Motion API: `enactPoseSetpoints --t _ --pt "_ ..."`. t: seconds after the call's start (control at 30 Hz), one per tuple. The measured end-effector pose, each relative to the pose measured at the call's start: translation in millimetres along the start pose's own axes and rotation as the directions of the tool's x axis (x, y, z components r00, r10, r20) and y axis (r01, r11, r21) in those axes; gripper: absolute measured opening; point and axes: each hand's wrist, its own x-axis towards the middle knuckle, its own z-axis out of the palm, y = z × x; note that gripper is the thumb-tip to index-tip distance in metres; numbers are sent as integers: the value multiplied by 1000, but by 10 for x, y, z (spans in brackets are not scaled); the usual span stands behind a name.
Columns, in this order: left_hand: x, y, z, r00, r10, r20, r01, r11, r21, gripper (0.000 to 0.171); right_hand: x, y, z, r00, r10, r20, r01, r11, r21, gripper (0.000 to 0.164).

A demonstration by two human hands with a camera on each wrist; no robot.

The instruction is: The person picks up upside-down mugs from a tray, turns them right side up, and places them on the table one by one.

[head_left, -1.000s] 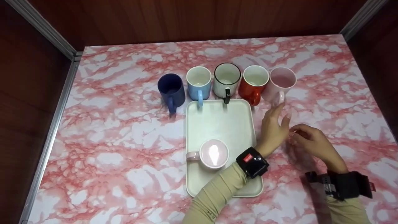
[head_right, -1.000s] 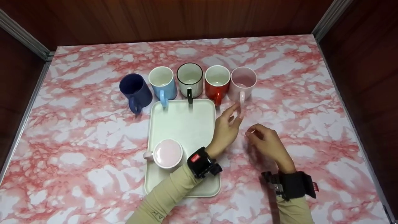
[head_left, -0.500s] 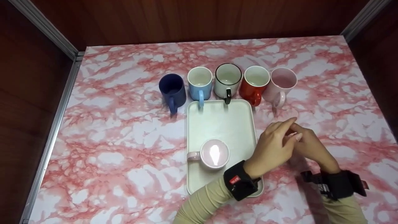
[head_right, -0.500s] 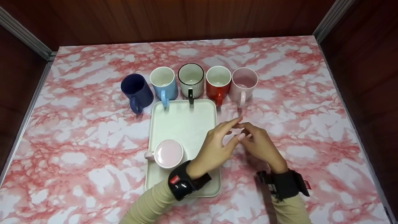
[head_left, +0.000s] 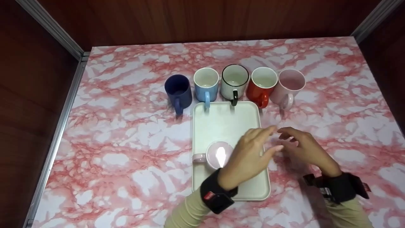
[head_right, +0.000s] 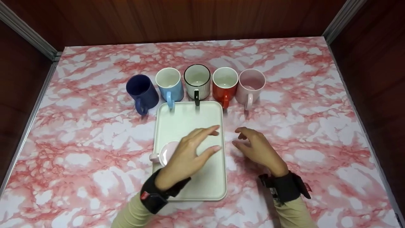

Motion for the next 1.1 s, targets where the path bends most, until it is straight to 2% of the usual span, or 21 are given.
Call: enactPoseSetpoints --t 0.2,0.4,0.53,0.67,0.8,0.93,1.1 --pt "-133 -183 -318 993 -114 21 113 992 51 47 -8 -15 0 999 33 12 -33 999 28 32" --pt "-266 -396 -533 988 -152 5 152 986 72 44 -13 -23 -5 999 48 13 -48 998 47 31" --pt "-370 -520 -669 977 -209 41 203 973 110 45 -20 -23 -12 998 59 13 -60 998 30 30" --pt "-488 -648 -778 949 -273 155 242 951 194 50 -24 -26 -21 998 58 7 -58 998 22 30" --pt "-593 -751 -835 907 -324 268 269 937 221 54 -26 -34 -23 998 57 8 -57 998 29 29" --pt "-657 -803 -868 885 -326 331 269 941 207 55 -27 -47 -23 999 51 14 -51 998 33 29" --pt "-703 -854 -873 866 -316 387 255 946 200 57 -34 -61 -17 999 48 17 -49 998 29 31"
